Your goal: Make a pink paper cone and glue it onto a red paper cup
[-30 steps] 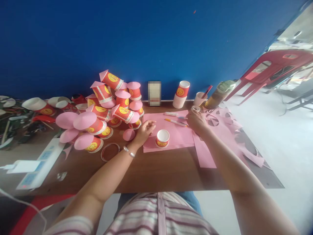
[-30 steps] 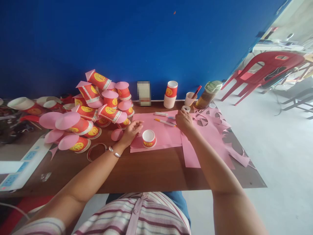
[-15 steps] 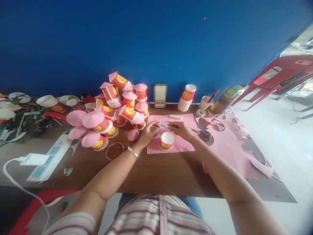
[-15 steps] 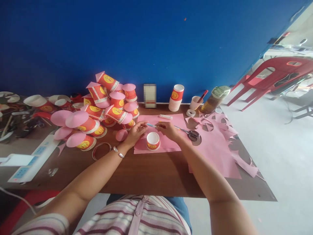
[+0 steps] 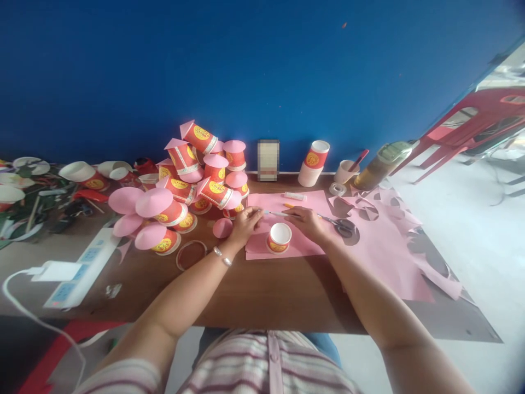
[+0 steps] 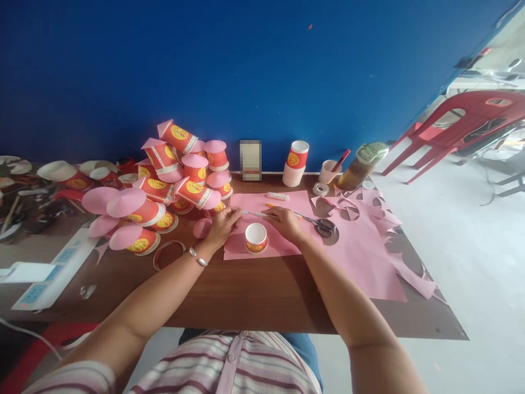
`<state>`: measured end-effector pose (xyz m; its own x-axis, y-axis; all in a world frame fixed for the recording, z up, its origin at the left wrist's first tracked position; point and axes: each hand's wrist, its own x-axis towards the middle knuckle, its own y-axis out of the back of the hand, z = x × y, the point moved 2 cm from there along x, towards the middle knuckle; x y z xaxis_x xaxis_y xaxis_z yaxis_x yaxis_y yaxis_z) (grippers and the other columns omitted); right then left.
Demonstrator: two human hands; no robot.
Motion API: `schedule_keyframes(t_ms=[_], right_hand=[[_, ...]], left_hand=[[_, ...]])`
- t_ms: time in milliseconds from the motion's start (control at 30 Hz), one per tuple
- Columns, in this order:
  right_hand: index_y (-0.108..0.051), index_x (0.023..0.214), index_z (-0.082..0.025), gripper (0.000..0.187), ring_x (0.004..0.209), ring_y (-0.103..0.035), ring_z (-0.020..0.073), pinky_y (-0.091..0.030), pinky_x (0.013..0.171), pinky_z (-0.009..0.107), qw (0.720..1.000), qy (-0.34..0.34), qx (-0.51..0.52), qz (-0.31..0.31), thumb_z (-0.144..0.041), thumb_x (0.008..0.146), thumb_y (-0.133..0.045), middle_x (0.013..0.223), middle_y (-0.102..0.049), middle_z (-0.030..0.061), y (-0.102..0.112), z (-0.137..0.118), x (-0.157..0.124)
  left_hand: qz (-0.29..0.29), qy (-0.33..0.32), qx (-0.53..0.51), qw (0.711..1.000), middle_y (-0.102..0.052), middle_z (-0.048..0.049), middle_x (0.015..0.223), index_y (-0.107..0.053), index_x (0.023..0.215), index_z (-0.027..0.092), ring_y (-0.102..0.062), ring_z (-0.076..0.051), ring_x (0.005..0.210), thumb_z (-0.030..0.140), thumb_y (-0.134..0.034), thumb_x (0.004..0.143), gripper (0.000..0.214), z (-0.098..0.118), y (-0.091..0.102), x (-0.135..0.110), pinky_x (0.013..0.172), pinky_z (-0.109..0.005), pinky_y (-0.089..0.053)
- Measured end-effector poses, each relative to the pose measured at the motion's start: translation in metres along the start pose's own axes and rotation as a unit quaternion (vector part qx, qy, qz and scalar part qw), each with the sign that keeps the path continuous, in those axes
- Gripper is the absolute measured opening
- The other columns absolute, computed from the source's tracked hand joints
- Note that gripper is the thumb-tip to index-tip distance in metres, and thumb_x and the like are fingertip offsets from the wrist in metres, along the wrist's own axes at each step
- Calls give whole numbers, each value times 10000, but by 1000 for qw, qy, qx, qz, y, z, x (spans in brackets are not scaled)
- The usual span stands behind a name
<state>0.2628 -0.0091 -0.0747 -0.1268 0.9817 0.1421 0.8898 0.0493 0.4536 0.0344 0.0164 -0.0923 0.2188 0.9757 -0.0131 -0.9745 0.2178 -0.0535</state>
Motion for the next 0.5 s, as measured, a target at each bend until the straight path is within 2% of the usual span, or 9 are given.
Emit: schedule_keyframes(t_ms=[67, 133, 233, 300, 400, 500], right_hand=[[-763, 1056, -225, 278, 1013, -720, 243, -556, 927, 391, 999, 11, -4, 38, -434, 913, -648, 1103, -788, 80, 0, 9, 0], [-734, 1122, -216, 312, 1004, -716, 241, -568, 905, 397, 999, 7, 3, 52, -434, 950, -593, 1104, -781, 91, 0, 17, 1], [-702, 1172, -213, 332, 977, -710, 249, -579, 876, 407, 998, 5, 23, 60, -432, 975, -551, 1078, -770, 106, 0, 23, 3], [-697, 1175, -215, 324, 1006, -706, 260, -576, 894, 420, 997, 8, 32, 71, -424, 976, -550, 1114, -762, 115, 0, 23, 3], [-697, 1177, -212, 322, 1039, -696, 267, -568, 906, 422, 995, 11, 28, 95, -411, 969, -553, 1151, -758, 117, 1, 22, 2], [-659, 1259, -194, 391, 962, -687, 252, -559, 854, 404, 994, 23, -5, 103, -426, 992, -493, 1115, -754, 119, 3, 24, 0]], left_hand=[[10, -5, 16, 1000, -539, 41, 572, -693, 849, 170, -467, -92, 505, 556, -737, 828, 389, -1, 2, 1, 500, -225, -384], [-7, -22, 64, 998, -609, 16, 640, -728, 898, 176, -525, -108, 552, 506, -734, 844, 334, -2, 2, 1, 530, -232, -425], [-38, -77, 129, 988, -741, -50, 925, -766, 1000, 199, -648, -145, 745, 410, -713, 874, 251, -3, -2, 1, 654, -254, -513], [-48, -96, 143, 984, -753, -71, 1052, -768, 1029, 208, -677, -161, 840, 382, -690, 895, 233, -6, -3, 1, 710, -264, -534], [-45, -70, 134, 988, -745, -57, 937, -744, 1044, 202, -661, -154, 756, 396, -685, 900, 248, -10, -4, 2, 649, -260, -519], [-47, -37, 111, 992, -711, -29, 840, -689, 991, 191, -630, -134, 654, 410, -722, 864, 256, -9, -5, 2, 579, -245, -491]])
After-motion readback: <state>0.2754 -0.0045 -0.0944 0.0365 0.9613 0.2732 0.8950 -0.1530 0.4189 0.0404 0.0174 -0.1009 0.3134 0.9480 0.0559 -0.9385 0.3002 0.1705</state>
